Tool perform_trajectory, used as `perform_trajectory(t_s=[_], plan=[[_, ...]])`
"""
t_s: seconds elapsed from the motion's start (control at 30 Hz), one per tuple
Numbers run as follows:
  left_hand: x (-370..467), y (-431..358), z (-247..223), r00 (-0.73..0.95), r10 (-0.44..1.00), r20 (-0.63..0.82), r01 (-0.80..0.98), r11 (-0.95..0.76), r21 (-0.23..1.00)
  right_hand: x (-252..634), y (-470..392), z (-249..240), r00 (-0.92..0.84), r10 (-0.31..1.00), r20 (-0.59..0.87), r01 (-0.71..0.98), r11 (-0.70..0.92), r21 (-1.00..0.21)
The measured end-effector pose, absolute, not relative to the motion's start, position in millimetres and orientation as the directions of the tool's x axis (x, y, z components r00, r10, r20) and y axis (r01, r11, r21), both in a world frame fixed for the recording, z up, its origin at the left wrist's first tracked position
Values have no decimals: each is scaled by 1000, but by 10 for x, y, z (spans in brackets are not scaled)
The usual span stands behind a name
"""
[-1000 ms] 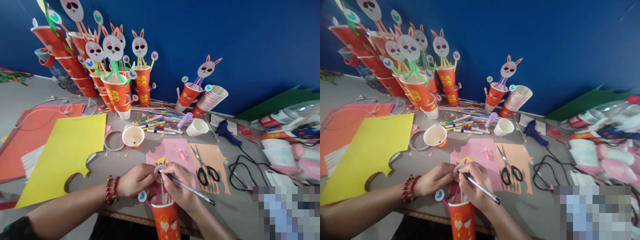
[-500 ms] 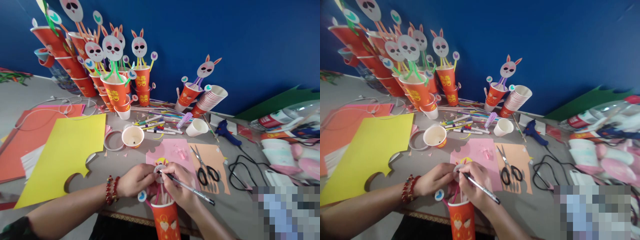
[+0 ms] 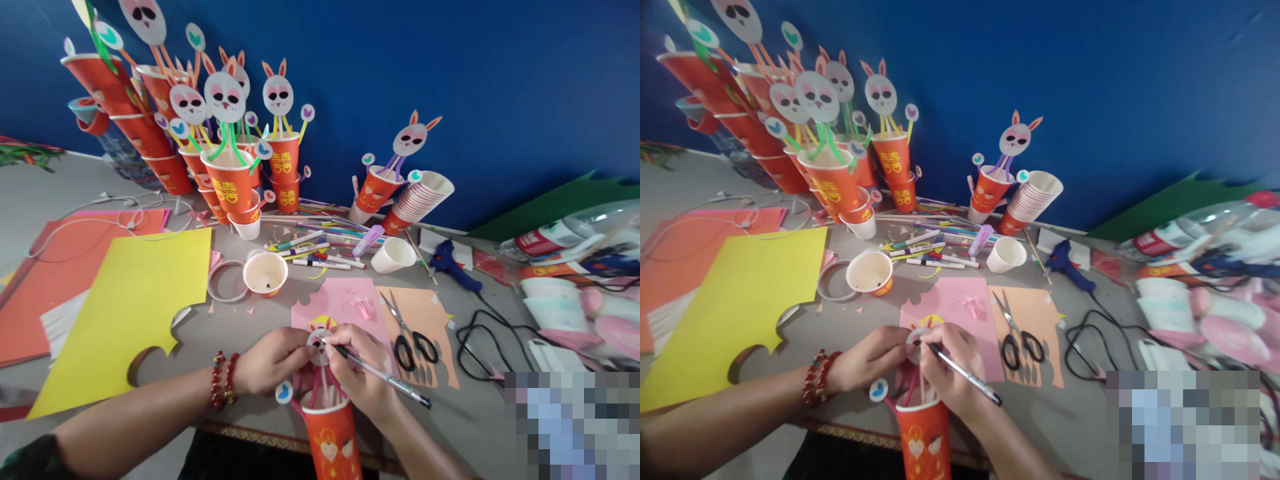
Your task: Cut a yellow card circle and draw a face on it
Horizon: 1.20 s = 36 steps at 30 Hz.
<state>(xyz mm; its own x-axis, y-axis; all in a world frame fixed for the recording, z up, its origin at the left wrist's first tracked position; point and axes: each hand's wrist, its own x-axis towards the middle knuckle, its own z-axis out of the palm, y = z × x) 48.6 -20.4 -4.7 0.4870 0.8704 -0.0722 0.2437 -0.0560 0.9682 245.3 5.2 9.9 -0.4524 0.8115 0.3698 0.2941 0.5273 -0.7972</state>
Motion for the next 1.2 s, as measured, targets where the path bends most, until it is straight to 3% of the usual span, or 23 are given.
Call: perform_trajectory(t_s=[1.2], plan=[[491,-204,-65,475,875,-89,275,-52,960,2472,67,105,-439,808,392,327,550,-769]])
